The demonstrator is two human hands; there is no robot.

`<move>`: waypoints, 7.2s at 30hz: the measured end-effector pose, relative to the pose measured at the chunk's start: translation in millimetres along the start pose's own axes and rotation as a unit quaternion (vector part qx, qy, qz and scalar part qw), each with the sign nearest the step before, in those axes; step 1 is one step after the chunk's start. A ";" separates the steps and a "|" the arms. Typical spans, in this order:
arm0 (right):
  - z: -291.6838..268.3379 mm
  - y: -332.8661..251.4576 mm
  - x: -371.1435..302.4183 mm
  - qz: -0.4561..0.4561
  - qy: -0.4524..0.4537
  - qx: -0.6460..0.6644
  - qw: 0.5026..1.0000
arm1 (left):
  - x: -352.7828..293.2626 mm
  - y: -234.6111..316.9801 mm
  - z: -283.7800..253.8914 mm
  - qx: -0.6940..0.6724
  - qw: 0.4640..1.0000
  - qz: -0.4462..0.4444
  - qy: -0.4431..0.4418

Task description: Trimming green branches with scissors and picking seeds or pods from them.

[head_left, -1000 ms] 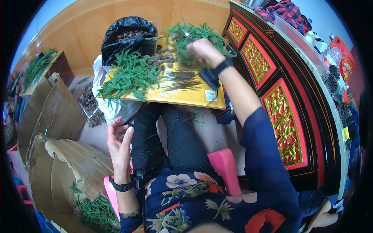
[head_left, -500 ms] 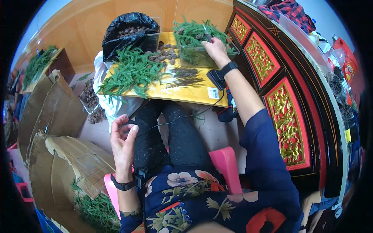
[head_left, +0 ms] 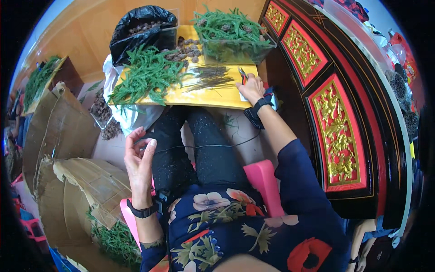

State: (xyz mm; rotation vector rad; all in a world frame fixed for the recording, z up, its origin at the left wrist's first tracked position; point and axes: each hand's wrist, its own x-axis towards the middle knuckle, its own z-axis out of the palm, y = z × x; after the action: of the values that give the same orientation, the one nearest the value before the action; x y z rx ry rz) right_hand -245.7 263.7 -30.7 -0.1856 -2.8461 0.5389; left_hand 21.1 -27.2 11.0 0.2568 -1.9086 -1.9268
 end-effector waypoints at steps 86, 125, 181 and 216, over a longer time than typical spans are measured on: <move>10.9 -45.4 -64.0 0.004 -0.081 0.551 0.831 | 322.9 -97.0 222.1 0.644 0.759 0.063 -0.072; -67.2 -133.6 -221.6 -0.360 -0.009 0.445 0.820 | -4.5 24.8 11.8 -0.383 0.915 -0.122 -0.042; -74.9 -127.2 -234.0 -0.379 0.066 0.418 0.823 | -12.0 7.3 19.0 -0.487 0.861 -0.123 -0.082; -63.2 -120.6 -223.6 -0.327 -0.067 0.447 0.830 | -8.8 -0.5 5.9 -0.550 0.800 -0.222 -0.092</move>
State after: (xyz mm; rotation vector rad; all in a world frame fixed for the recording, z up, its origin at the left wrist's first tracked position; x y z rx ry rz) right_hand -23.8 136.5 24.9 0.9661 -2.2005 1.6161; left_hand 26.5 -18.2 9.3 0.1502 -0.5224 -3.0946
